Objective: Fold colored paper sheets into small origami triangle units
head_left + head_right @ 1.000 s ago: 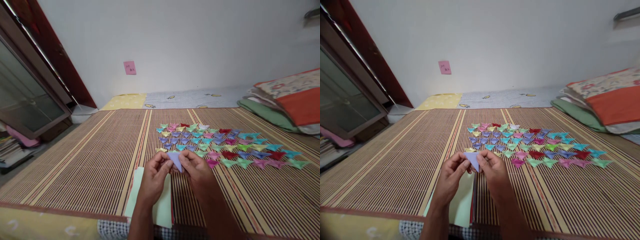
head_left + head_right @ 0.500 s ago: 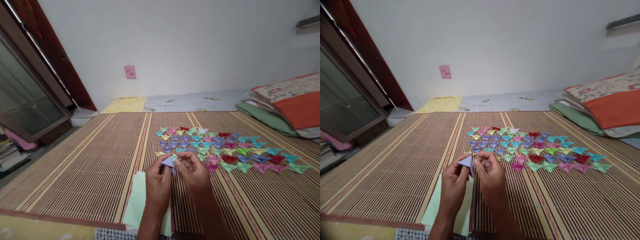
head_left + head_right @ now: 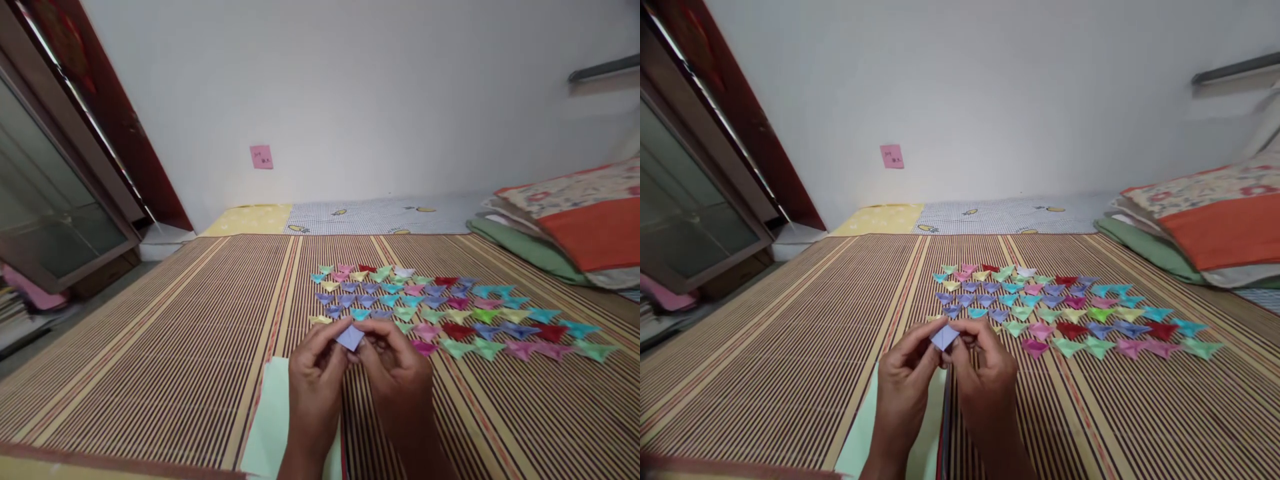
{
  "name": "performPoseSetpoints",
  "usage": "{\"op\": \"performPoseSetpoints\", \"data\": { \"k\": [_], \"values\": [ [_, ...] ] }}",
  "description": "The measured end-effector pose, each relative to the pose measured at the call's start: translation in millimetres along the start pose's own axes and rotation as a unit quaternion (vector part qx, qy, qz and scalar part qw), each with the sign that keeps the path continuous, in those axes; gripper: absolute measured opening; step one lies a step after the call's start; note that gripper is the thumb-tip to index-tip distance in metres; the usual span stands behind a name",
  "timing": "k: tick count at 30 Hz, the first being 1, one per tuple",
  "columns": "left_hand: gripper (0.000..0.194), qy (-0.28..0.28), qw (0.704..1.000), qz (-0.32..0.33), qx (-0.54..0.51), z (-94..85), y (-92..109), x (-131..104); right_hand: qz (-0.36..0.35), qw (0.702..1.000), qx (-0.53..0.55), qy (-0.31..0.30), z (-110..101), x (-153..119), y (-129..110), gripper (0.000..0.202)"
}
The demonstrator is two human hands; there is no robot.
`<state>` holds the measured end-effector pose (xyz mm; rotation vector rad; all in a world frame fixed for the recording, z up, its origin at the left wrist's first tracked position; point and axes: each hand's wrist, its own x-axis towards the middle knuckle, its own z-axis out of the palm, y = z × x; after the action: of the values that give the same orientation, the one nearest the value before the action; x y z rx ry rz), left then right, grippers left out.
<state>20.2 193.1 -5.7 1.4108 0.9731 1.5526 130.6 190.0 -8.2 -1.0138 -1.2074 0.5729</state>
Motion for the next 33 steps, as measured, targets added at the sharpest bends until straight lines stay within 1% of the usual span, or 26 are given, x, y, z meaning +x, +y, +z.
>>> {"op": "performPoseSetpoints", "data": {
  "k": [3,6,9,12,17,24,28,33],
  "values": [
    [0.031,-0.004,0.999,-0.004,-0.032,-0.9,-2,1,-0.019,1.000,0.011,-0.001,0,0,-1,0.014],
    [0.030,0.001,0.999,-0.008,-0.042,-2.6,-5,2,-0.012,0.999,0.031,-0.007,1,1,0,0.012],
    [0.027,0.014,0.999,-0.009,-0.048,-3.1,-6,3,-0.011,0.999,0.037,-0.027,0,1,2,0.013],
    [0.020,0.035,0.997,-0.011,-0.067,-1.0,-4,2,-0.024,0.998,0.032,-0.040,-2,1,4,0.014],
    [0.004,0.059,0.990,-0.041,-0.120,2.4,0,5,-0.027,0.998,0.038,-0.050,-5,5,5,0.012],
    [0.013,0.088,0.981,-0.091,-0.146,-1.0,-2,8,-0.055,0.993,0.028,-0.100,-7,8,11,0.013],
    [0.014,0.078,0.980,-0.103,-0.152,-1.6,-2,9,-0.043,0.992,0.053,-0.104,-7,9,10,0.012],
    [0.012,0.036,0.985,-0.099,-0.140,-9.8,-1,10,-0.054,0.992,0.032,-0.109,-9,12,8,0.011]
  ]
}}
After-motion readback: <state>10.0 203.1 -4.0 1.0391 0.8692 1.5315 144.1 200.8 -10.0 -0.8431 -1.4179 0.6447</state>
